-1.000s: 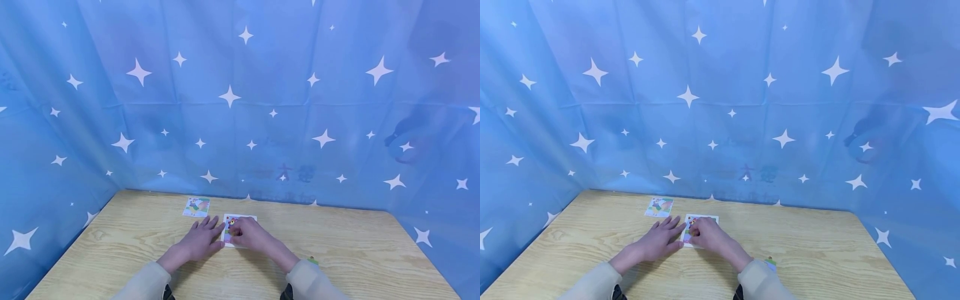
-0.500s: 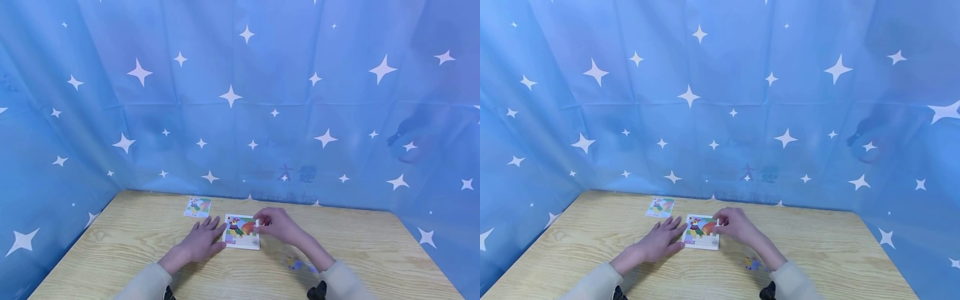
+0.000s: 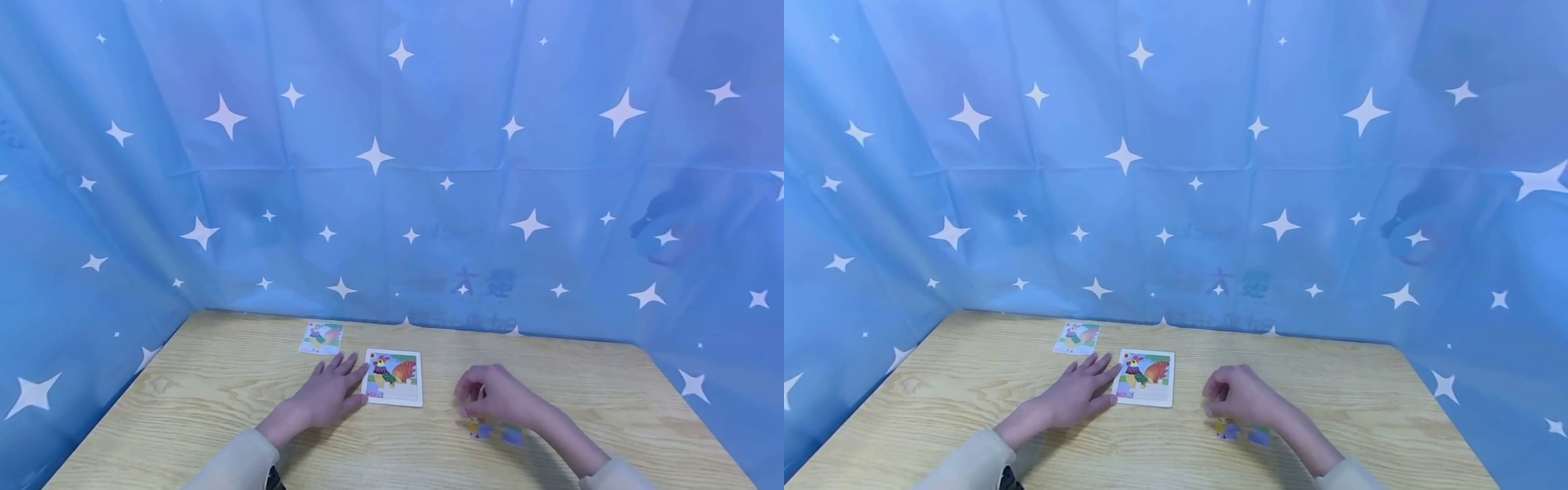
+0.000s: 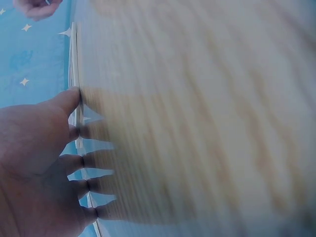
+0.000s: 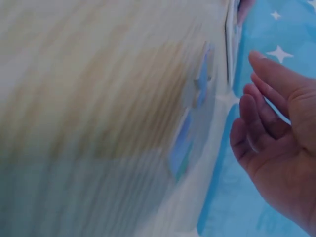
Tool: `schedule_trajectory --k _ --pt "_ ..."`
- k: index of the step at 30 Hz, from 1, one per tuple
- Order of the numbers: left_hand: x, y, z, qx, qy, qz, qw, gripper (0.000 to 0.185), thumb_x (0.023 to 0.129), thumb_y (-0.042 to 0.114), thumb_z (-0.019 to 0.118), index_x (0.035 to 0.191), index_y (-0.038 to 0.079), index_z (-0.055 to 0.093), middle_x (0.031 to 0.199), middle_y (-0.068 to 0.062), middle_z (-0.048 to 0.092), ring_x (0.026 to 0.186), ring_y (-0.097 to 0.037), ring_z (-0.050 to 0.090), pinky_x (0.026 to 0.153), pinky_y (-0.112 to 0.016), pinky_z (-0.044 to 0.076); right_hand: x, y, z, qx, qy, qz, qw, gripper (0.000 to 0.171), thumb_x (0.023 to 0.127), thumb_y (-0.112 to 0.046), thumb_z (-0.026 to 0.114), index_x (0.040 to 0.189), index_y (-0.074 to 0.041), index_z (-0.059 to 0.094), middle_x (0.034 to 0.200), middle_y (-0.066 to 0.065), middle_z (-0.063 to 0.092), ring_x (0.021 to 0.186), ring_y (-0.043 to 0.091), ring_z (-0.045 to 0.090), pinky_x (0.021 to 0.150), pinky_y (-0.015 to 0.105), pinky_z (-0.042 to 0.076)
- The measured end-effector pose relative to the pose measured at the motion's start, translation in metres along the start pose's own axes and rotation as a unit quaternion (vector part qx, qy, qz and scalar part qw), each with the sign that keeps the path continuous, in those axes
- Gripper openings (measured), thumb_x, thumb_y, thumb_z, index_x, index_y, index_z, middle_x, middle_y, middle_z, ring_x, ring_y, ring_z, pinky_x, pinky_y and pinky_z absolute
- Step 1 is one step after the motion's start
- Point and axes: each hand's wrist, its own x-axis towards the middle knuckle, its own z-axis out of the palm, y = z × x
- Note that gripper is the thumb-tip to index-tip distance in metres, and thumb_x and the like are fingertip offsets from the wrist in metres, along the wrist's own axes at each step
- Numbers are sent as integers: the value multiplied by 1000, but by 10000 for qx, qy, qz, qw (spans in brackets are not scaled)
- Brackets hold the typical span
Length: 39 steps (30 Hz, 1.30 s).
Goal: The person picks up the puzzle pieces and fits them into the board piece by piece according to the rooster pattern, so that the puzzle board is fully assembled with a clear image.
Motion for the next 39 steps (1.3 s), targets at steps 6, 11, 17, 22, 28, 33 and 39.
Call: schedule_trajectory --k 6,11,17,22,28,33,39 --pt "0 2 -2 -104 -64 -79 9999 61 107 40 54 156 6 44 162 -25 31 150 -50 22 114 -71 21 -21 10 -1 76 -46 -54 9999 18 82 -15 87 96 -11 75 87 -5 68 77 6 61 68 26 53" --pt "0 -1 0 -28 -39 -28 10000 63 107 44 51 158 7 41 163 -24 28 150 -49 20 114 -71 20 -32 18 0 90 48 78 9999 19 82 -19 88 95 -12 75 88 -6 67 75 5 59 66 26 51" --pt "2 -4 3 -108 17 27 9999 63 107 43 52 157 6 42 162 -26 29 149 -51 20 113 -73 19 -37 23 1 94 128 181 9997 20 83 -22 88 96 -12 76 90 -5 68 78 5 59 68 25 52" --pt "4 -7 6 -101 53 36 9999 62 107 41 53 157 6 42 162 -26 29 149 -51 20 113 -73 19 -40 28 3 40 52 69 10000 15 86 -18 85 98 -12 79 90 -7 65 77 5 57 66 24 50" --pt "4 -7 5 -82 99 69 9999 61 107 40 54 157 6 42 162 -26 30 149 -51 21 113 -73 20 -39 29 3 -10 78 30 10000 14 86 -17 84 98 -12 78 88 -8 63 76 5 55 65 25 50" --pt "2 -5 3 -72 122 145 9998 64 107 44 52 156 5 43 161 -28 31 148 -52 22 112 -74 21 -36 28 1 123 -84 286 9995 18 86 -14 85 98 -11 72 89 -2 62 75 7 55 65 26 50" --pt "0 -3 3 -47 108 131 9998 65 107 47 51 156 5 43 161 -28 31 148 -52 23 112 -73 21 -32 26 1 329 -155 251 9990 22 82 -8 85 93 -10 67 84 -1 64 73 8 58 64 26 52"
